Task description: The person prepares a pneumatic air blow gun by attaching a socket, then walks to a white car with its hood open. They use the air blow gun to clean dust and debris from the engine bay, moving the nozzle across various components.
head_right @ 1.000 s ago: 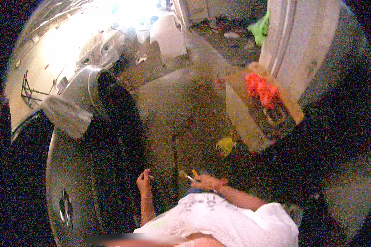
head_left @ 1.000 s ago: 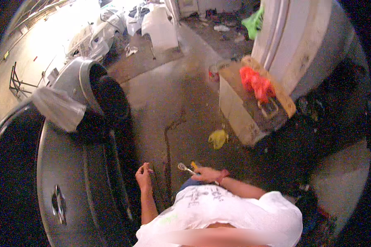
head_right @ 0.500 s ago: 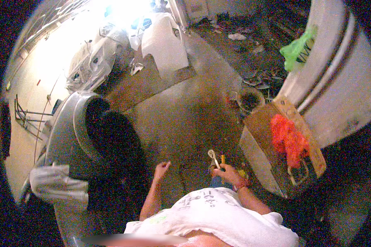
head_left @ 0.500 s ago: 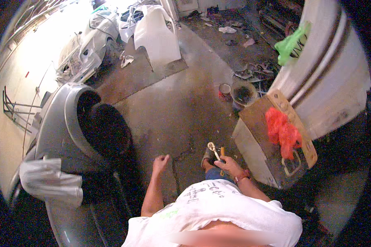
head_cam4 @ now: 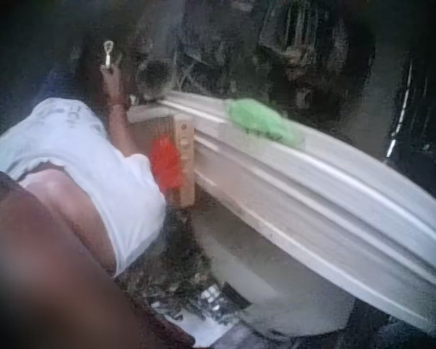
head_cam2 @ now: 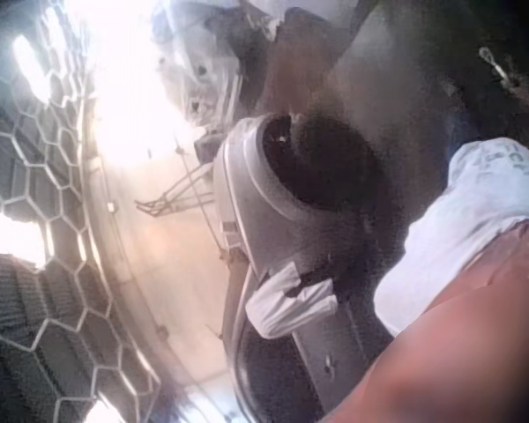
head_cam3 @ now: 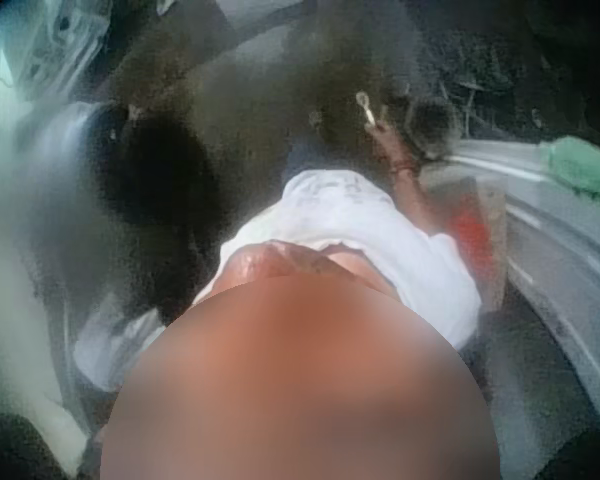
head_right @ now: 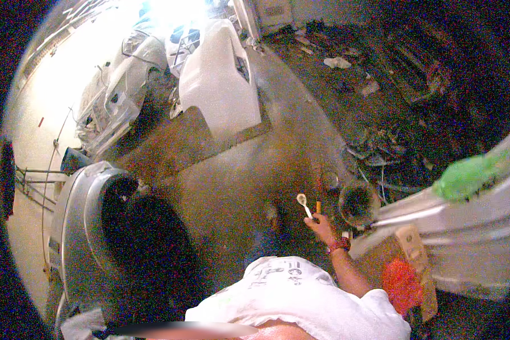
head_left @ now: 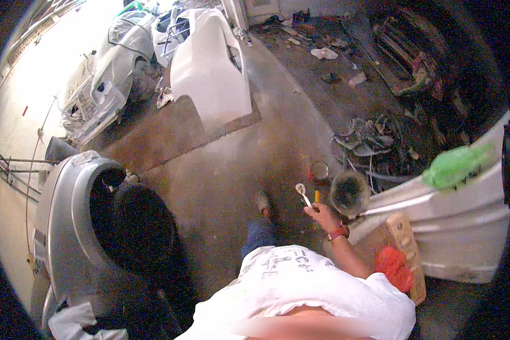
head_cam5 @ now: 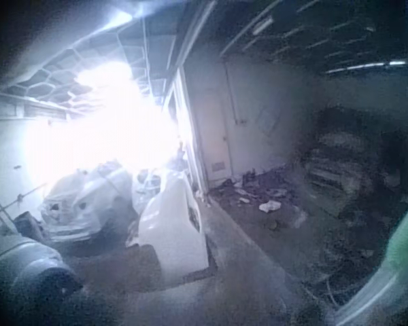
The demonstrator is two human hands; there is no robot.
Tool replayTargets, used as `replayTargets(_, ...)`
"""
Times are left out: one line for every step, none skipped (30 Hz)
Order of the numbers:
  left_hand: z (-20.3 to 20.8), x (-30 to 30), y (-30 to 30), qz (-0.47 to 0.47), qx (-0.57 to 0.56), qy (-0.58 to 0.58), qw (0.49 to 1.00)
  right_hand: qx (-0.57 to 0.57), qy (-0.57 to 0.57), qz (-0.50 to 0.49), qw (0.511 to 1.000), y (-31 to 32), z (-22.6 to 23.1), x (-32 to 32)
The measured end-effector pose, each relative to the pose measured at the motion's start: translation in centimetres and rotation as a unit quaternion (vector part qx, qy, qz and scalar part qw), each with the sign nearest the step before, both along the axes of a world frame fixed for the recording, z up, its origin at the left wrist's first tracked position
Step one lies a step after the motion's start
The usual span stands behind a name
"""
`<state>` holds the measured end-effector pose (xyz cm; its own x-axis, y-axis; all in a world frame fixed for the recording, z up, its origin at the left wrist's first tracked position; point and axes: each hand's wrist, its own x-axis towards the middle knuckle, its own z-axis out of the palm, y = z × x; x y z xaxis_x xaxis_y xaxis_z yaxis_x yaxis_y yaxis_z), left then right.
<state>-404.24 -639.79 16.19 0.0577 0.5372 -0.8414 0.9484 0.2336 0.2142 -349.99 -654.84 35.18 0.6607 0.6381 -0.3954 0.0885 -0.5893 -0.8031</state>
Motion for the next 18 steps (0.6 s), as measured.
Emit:
replayTargets(-0.2,1.0,0.5,0.000,-0.003,-0.002,1.000,-0.019,-0.012,0.006,1.000,0.4,-0.8,1.8)
replayTargets(-0.4,2.0,1.1,-0.005,-0.004,-0.007,1.000,-0.047,-0.025,0.000,0.999,0.3,-1.7,3.2)
replayTargets(-0.5,3.3,2.1,-0.014,-0.004,-0.013,1.000,-0.032,-0.045,-0.025,0.998,-0.7,-2.7,3.9)
replayTargets(-0.4,4.8,3.3,-0.022,-0.002,-0.020,1.000,-0.023,0.009,-0.003,1.000,-2.0,-3.5,5.8)
replayTargets(0.0,6.8,4.8,-0.029,0.003,-0.029,0.999,-0.060,0.024,-0.022,0.998,-2.5,-4.6,6.8)
replayTargets(0.6,9.4,6.9,-0.039,0.014,-0.042,0.998,-0.082,0.026,-0.036,0.996,-3.2,-5.4,8.2)
replayTargets(1.4,12.5,9.3,-0.055,0.032,-0.061,0.996,-0.051,0.001,-0.071,0.996,-4.2,-6.1,9.4)
replayTargets(2.7,16.3,11.8,-0.098,0.017,-0.073,0.992,-0.044,-0.024,-0.108,0.993,-4.8,-6.4,10.6)
replayTargets(4.3,20.6,14.4,-0.105,0.075,-0.102,0.986,-0.072,-0.025,-0.159,0.984,-5.2,-6.5,12.1)
replayTargets(6.5,25.1,16.7,-0.139,0.073,-0.092,0.983,-0.007,-0.020,-0.181,0.983,-5.8,-6.1,13.3)
replayTargets(8.8,30.3,19.2,-0.162,0.065,-0.110,0.978,0.021,0.007,-0.217,0.976,-7.3,-5.0,13.9)
replayTargets(11.7,34.9,20.2,-0.205,0.112,-0.174,0.957,0.055,0.030,-0.253,0.965,-8.5,-4.0,14.5)
replayTargets(14.9,39.0,20.6,-0.186,0.074,-0.231,0.952,0.059,0.026,-0.261,0.963,-10.0,-3.0,14.4)
replayTargets(18.1,43.0,20.2,-0.187,0.082,-0.272,0.940,0.061,0.024,-0.269,0.961,-12.0,-1.9,14.2)
replayTargets(21.5,46.4,18.7,-0.194,0.089,-0.315,0.925,0.073,0.008,-0.282,0.957,-14.3,-1.1,13.7)
replayTargets(24.9,49.1,16.7,-0.210,0.083,-0.338,0.914,0.059,0.035,-0.309,0.949,-16.8,-0.4,12.7)
replayTargets(28.3,50.7,13.4,-0.231,0.074,-0.365,0.899,0.054,0.049,-0.340,0.938,-20.5,0.1,11.1)
replayTargets(31.3,53.1,11.0,-0.215,0.067,-0.407,0.885,0.043,0.067,-0.367,0.927,-22.7,0.2,11.1)
